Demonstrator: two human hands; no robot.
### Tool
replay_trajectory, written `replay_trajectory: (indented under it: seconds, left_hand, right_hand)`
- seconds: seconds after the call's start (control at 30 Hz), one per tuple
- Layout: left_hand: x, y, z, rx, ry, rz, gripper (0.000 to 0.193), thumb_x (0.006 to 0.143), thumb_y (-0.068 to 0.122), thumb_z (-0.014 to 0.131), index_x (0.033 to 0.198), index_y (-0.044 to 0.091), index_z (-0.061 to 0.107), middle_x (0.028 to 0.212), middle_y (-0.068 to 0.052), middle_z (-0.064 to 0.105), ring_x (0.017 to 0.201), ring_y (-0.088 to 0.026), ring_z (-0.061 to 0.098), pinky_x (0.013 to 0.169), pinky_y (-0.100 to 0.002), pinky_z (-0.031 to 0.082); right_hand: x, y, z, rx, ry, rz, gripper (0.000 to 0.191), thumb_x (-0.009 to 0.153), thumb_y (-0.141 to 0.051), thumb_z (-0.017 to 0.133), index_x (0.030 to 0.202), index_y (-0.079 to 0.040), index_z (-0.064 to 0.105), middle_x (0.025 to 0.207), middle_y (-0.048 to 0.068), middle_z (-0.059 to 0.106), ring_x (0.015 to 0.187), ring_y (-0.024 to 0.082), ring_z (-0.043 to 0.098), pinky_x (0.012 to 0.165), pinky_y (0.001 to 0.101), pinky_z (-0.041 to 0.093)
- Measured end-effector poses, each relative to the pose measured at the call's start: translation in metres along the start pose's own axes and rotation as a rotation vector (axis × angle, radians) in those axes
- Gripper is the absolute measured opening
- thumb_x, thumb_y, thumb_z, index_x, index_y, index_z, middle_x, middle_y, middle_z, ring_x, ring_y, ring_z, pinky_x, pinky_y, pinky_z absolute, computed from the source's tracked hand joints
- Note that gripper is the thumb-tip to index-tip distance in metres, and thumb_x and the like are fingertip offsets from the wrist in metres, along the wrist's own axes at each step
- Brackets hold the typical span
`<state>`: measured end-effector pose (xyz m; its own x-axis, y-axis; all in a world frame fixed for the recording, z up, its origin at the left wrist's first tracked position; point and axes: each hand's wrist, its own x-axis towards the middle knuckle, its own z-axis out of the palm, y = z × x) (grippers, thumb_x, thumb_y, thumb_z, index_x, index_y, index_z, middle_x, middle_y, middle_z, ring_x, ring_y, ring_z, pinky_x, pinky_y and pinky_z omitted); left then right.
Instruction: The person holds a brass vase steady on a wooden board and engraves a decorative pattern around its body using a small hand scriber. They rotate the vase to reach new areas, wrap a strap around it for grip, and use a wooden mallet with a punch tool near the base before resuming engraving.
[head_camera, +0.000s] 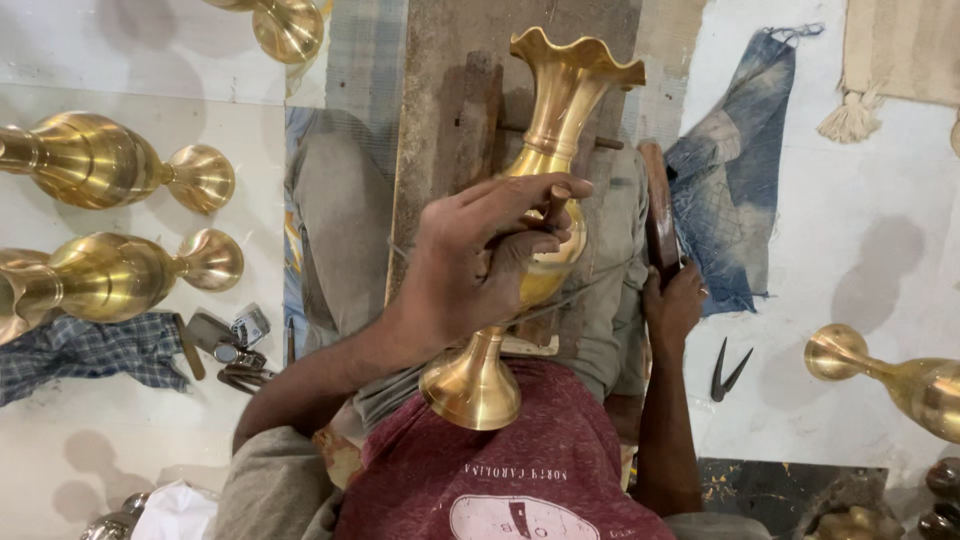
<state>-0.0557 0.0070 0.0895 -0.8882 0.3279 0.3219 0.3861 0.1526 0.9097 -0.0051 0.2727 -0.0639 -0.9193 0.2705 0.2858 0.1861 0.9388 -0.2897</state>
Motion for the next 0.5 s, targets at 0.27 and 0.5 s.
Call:
replay_trajectory:
  seconds: [0.27,0.5]
  left_hand:
    - [0.0,-0.013,0.0,0.135,-0.089,0.23,0.058,0.09,-0.007,0.068,0.144,0.001,0.05,0.12,-0.016,0.073,0.1,-0.022,0.077,0.081,-0.03,0.067]
    - [0.001,-0.026,0.007,0.254,-0.204,0.178,0.06,0.084,-0.009,0.067,0.141,0.008,0.057,0.096,-0.005,0.079,0.054,-0.007,0.06,0.041,-0.024,0.045]
  right_hand:
    - [0.01,0.026,-0.008,0.063,-0.309,0.382,0.037,0.067,-0.012,0.08,0.1,0.003,0.07,0.085,0.023,0.07,0.076,0.041,0.069,0.07,0.0478,0.053]
    - [-0.01,0.041,-0.032,1.254,-0.333,0.405,0.027,0.076,-0.001,0.067,0.103,0.002,0.064,0.082,0.009,0.068,0.066,0.014,0.065,0.056,0.0258,0.049]
